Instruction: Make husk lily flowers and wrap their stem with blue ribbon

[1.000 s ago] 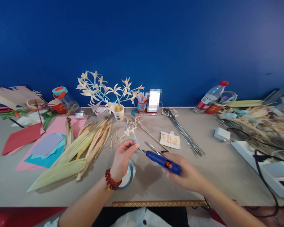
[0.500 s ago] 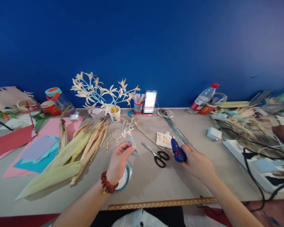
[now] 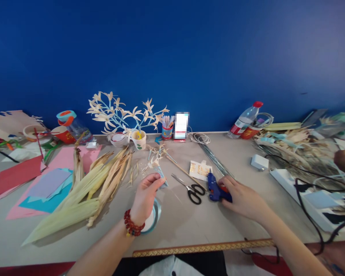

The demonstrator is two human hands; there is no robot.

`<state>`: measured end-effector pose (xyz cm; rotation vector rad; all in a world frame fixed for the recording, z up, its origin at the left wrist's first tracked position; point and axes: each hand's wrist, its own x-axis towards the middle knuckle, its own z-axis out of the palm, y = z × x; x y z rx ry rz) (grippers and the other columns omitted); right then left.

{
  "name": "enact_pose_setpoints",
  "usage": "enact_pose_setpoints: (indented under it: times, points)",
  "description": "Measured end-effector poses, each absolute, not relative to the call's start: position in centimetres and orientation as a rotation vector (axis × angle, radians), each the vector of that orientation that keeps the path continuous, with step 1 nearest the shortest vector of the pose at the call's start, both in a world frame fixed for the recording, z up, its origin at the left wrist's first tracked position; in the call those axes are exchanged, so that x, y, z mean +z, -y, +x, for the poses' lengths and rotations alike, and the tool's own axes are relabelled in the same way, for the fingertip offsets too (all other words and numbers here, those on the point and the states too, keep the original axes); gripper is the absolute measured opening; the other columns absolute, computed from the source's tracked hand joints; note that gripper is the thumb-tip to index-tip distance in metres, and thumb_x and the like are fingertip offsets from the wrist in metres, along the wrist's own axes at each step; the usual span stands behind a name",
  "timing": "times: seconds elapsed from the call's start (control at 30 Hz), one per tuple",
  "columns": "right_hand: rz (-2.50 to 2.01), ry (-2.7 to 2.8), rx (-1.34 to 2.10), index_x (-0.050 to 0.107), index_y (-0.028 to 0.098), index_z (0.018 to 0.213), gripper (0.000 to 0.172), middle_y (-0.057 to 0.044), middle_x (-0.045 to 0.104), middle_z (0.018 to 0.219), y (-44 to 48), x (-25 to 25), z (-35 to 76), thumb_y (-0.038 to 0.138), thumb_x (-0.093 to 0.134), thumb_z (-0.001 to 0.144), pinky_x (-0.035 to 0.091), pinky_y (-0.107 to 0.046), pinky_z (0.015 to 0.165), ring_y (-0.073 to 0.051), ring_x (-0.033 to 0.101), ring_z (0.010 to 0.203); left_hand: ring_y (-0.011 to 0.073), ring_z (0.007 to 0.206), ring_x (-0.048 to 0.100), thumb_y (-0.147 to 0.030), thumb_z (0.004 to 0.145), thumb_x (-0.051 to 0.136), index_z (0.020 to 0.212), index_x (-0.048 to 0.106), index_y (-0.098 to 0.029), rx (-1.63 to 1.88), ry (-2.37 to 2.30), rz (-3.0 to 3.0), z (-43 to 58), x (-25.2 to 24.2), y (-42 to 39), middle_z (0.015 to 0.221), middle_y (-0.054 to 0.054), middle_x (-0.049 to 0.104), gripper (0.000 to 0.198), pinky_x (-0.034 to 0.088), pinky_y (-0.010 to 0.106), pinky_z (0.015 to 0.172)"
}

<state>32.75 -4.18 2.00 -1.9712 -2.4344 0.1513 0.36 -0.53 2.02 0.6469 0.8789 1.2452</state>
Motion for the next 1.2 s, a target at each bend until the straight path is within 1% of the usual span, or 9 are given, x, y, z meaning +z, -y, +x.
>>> enact_pose_setpoints:
  times: [0.13, 0.2, 0.27, 0.33, 0.47, 0.67, 0.83, 1.03, 1.2]
  points:
    - [-1.781, 2.346, -0.002, 0.059, 0.021, 0.1, 0.017, -0.009, 0.064, 0.11, 5.2, 4.2, 30.4, 0.03, 0.054, 0.087, 0.051, -0.035, 0.07, -0.024, 0.067, 0.084, 0.0096, 0.069, 0.056, -0.019, 0.067, 0.08, 0.071, 0.067, -0.016, 1.241, -0.88, 0.652, 0.5, 2.0, 0.5, 0.071, -0.001, 0.065, 0.014, 0.043, 0.021, 0.07]
    - [-1.504, 2.304, -0.063, 0.059, 0.02, 0.096, 0.01, -0.01, 0.065, 0.103, 5.8, 5.0, 27.5, 0.026, 0.053, 0.09, 0.051, -0.035, 0.078, -0.024, 0.065, 0.094, 0.0096, 0.07, 0.056, -0.019, 0.067, 0.08, 0.072, 0.067, -0.016, 1.245, -0.881, 0.653, 0.6, 1.8, 0.5, 0.071, -0.001, 0.064, 0.015, 0.043, 0.021, 0.07]
    - [-1.201, 2.287, -0.096, 0.06, 0.02, 0.092, 0.005, -0.008, 0.066, 0.095, 6.2, 5.3, 24.1, 0.02, 0.055, 0.09, 0.05, -0.032, 0.08, -0.021, 0.063, 0.091, 0.0097, 0.07, 0.056, -0.02, 0.066, 0.081, 0.073, 0.067, -0.016, 1.256, -0.891, 0.642, 0.6, 1.7, 0.6, 0.071, -0.001, 0.064, 0.016, 0.043, 0.021, 0.07]
    - [-1.005, 2.296, -0.193, 0.061, 0.02, 0.092, 0.007, -0.006, 0.067, 0.091, 5.9, 5.3, 20.8, 0.017, 0.056, 0.089, 0.049, -0.032, 0.079, -0.02, 0.061, 0.086, 0.0097, 0.069, 0.055, -0.02, 0.065, 0.082, 0.074, 0.067, -0.016, 1.261, -0.896, 0.635, 0.7, 1.6, 0.6, 0.071, -0.001, 0.063, 0.018, 0.043, 0.021, 0.069]
    - [-0.908, 2.355, -0.379, 0.063, 0.019, 0.087, 0.014, -0.005, 0.067, 0.087, 4.3, 5.1, 16.5, 0.013, 0.051, 0.092, 0.046, -0.034, 0.077, -0.02, 0.057, 0.079, 0.0085, 0.066, 0.055, -0.021, 0.065, 0.082, 0.077, 0.066, -0.015, 1.273, -0.877, 0.619, 0.8, 1.7, 0.8, 0.071, -0.002, 0.062, 0.02, 0.042, 0.02, 0.066]
    - [-0.762, 2.477, -0.554, 0.065, 0.019, 0.093, 0.016, -0.004, 0.065, 0.087, 2.5, 5.3, 14.5, 0.013, 0.05, 0.094, 0.042, -0.035, 0.084, -0.02, 0.055, 0.083, 0.0081, 0.059, 0.056, -0.025, 0.062, 0.084, 0.075, 0.062, -0.015, 1.218, -0.792, 0.548, 0.7, 2.4, 1.1, 0.066, -0.002, 0.063, 0.027, 0.042, 0.018, 0.059]
    - [-0.72, 2.489, -0.649, 0.065, 0.019, 0.09, 0.015, -0.004, 0.064, 0.086, 1.6, 5.1, 14.0, 0.01, 0.052, 0.092, 0.041, -0.035, 0.081, -0.019, 0.053, 0.082, 0.0081, 0.056, 0.055, -0.024, 0.06, 0.084, 0.074, 0.063, -0.016, 1.226, -0.784, 0.485, 0.5, 2.2, 0.9, 0.063, -0.003, 0.062, 0.026, 0.041, 0.018, 0.055]
    - [-0.691, 2.495, -0.678, 0.063, 0.018, 0.081, 0.015, -0.003, 0.063, 0.08, 0.7, 5.1, 13.5, 0.011, 0.053, 0.09, 0.039, -0.034, 0.073, -0.019, 0.054, 0.078, 0.0107, 0.056, 0.056, -0.026, 0.058, 0.083, 0.074, 0.065, -0.017, 1.268, -0.819, 0.496, 0.2, 2.1, 0.7, 0.065, -0.002, 0.062, 0.025, 0.041, 0.021, 0.053]
    - [-0.625, 2.401, -0.592, 0.064, 0.017, 0.079, 0.025, -0.006, 0.069, 0.086, 1.2, 5.8, 14.1, 0.013, 0.046, 0.095, 0.043, -0.033, 0.077, -0.019, 0.057, 0.083, 0.0079, 0.058, 0.055, -0.023, 0.059, 0.084, 0.075, 0.065, -0.016, 1.249, -0.739, 0.485, 0.2, 2.7, 0.8, 0.065, -0.003, 0.062, 0.026, 0.042, 0.018, 0.057]
